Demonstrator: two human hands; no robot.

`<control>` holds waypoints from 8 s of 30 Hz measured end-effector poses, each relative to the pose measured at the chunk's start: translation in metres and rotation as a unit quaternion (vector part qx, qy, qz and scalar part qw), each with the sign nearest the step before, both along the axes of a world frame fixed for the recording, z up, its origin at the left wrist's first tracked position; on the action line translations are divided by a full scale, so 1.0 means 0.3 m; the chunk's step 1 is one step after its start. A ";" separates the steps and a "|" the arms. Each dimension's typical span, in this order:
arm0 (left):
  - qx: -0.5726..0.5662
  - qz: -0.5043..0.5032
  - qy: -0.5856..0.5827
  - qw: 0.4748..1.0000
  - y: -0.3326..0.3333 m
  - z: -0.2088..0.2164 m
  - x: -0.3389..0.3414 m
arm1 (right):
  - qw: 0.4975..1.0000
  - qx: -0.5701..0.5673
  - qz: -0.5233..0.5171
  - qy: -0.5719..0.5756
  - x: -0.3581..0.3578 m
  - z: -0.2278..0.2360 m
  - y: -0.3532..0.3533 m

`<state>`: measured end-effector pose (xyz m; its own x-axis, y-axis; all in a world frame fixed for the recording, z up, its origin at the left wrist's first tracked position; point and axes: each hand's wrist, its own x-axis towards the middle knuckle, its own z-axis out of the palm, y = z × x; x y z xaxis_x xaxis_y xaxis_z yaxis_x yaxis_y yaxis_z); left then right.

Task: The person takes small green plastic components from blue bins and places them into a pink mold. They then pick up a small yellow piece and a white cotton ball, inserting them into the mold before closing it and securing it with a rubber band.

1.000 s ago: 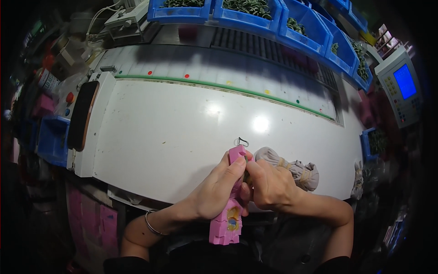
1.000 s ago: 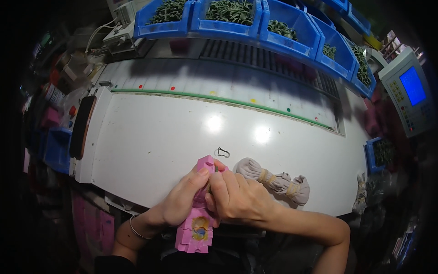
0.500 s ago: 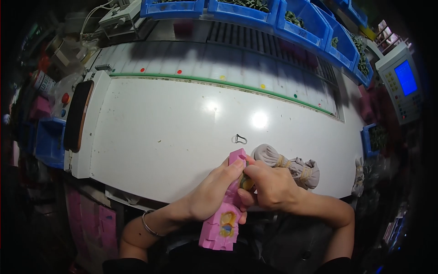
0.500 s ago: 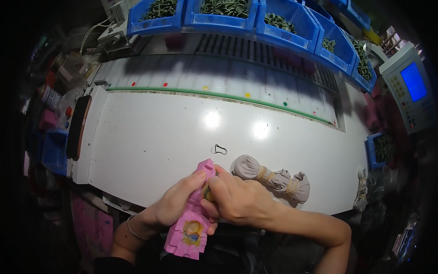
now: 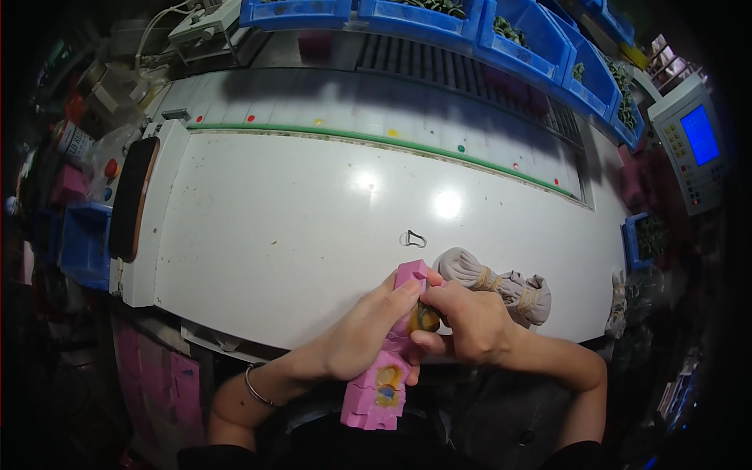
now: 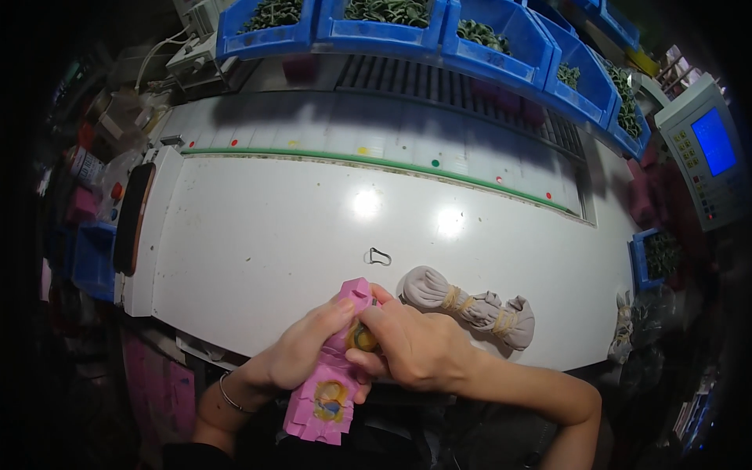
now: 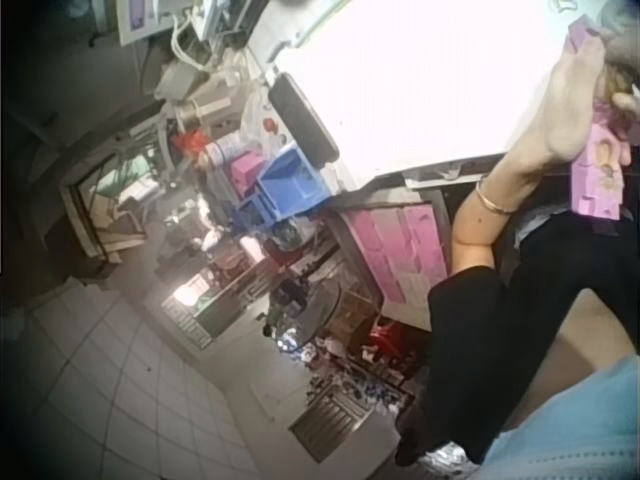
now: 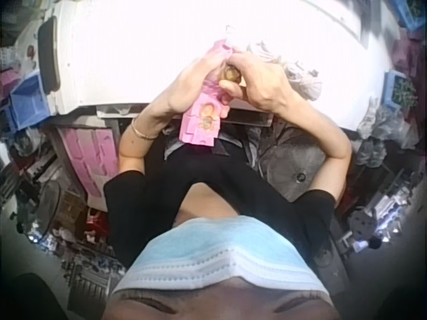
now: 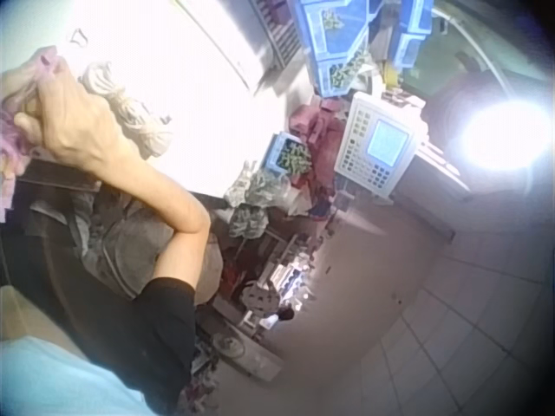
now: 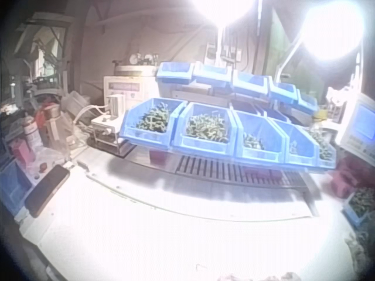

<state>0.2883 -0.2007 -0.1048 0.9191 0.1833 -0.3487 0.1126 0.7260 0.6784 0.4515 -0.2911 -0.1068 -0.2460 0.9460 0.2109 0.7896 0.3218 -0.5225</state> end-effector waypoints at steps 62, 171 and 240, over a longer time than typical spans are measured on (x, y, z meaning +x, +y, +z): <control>0.311 0.156 -0.059 0.935 -0.033 -0.006 -0.017 | 0.721 -0.294 -0.156 0.608 0.000 0.157 -0.042; 0.088 0.094 -0.147 0.981 -0.084 -0.021 0.070 | 0.799 -0.234 -0.174 0.526 0.022 0.034 0.032; 0.359 0.249 0.091 0.895 -0.008 -0.068 0.055 | 0.941 0.141 -0.145 -0.270 0.111 -0.018 -0.175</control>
